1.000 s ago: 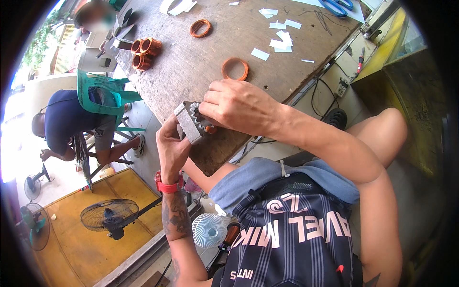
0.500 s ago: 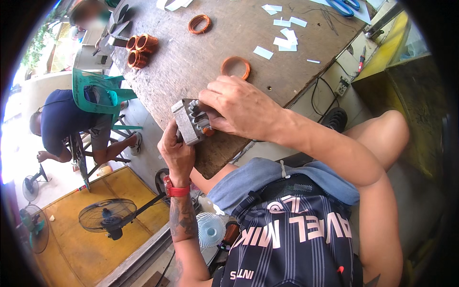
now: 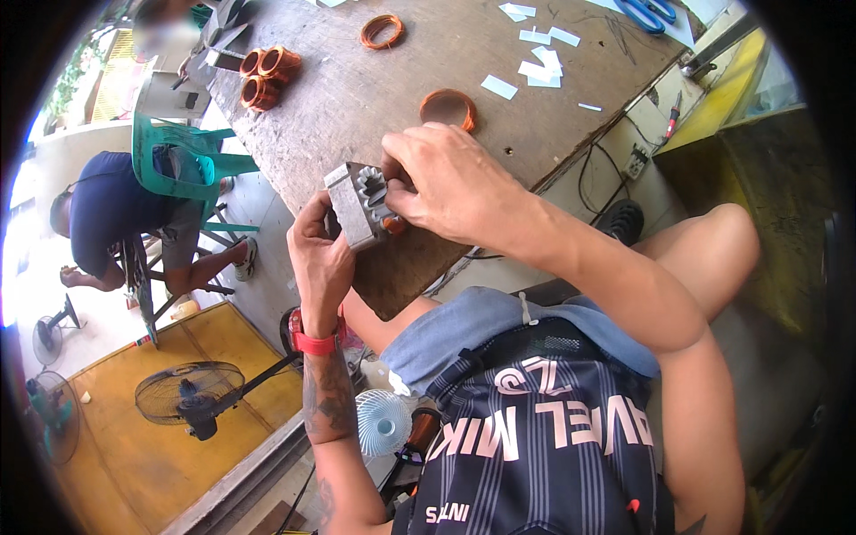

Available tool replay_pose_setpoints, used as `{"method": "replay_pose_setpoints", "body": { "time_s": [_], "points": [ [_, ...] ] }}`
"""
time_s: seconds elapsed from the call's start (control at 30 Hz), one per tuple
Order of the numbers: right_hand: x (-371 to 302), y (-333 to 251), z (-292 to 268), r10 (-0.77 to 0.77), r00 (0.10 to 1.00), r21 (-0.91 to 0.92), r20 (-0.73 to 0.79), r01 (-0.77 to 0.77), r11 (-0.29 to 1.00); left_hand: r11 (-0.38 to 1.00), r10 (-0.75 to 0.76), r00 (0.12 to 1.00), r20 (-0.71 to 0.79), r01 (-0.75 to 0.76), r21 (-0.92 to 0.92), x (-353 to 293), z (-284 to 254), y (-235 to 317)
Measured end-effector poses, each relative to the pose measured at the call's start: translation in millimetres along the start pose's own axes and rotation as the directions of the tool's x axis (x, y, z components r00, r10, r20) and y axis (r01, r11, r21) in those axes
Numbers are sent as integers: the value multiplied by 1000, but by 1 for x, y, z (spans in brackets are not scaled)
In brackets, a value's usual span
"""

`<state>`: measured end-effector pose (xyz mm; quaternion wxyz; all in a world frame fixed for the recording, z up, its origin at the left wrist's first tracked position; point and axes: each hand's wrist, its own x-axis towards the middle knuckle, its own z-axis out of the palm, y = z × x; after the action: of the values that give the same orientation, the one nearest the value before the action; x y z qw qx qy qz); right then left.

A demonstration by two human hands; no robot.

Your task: The person cuts white insulating material into small strips using scissors, then places the strips into slots on a gray electrical component. They also handle copper rings, cutting and arranging them on the table.

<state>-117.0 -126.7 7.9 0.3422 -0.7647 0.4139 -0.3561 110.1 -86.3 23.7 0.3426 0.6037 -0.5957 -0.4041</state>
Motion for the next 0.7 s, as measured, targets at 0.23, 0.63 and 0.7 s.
{"method": "replay_pose_setpoints", "body": {
  "time_s": [0.23, 0.63, 0.7],
  "points": [
    [-48, 2, -1, -362, 932, -555, -21, 290, 779, 592, 417, 908, 54, -316, 741, -57, 15, -1],
    [-56, 1, -37, -237, 962, -652, -137, 92, 753, 700, 512, 846, -148, -310, 643, -63, -9, 29],
    [-61, 16, -59, -71, 981, -742, -182, -90, 665, 716, 621, 685, -382, -296, 632, -82, 0, 40]
  ]
}}
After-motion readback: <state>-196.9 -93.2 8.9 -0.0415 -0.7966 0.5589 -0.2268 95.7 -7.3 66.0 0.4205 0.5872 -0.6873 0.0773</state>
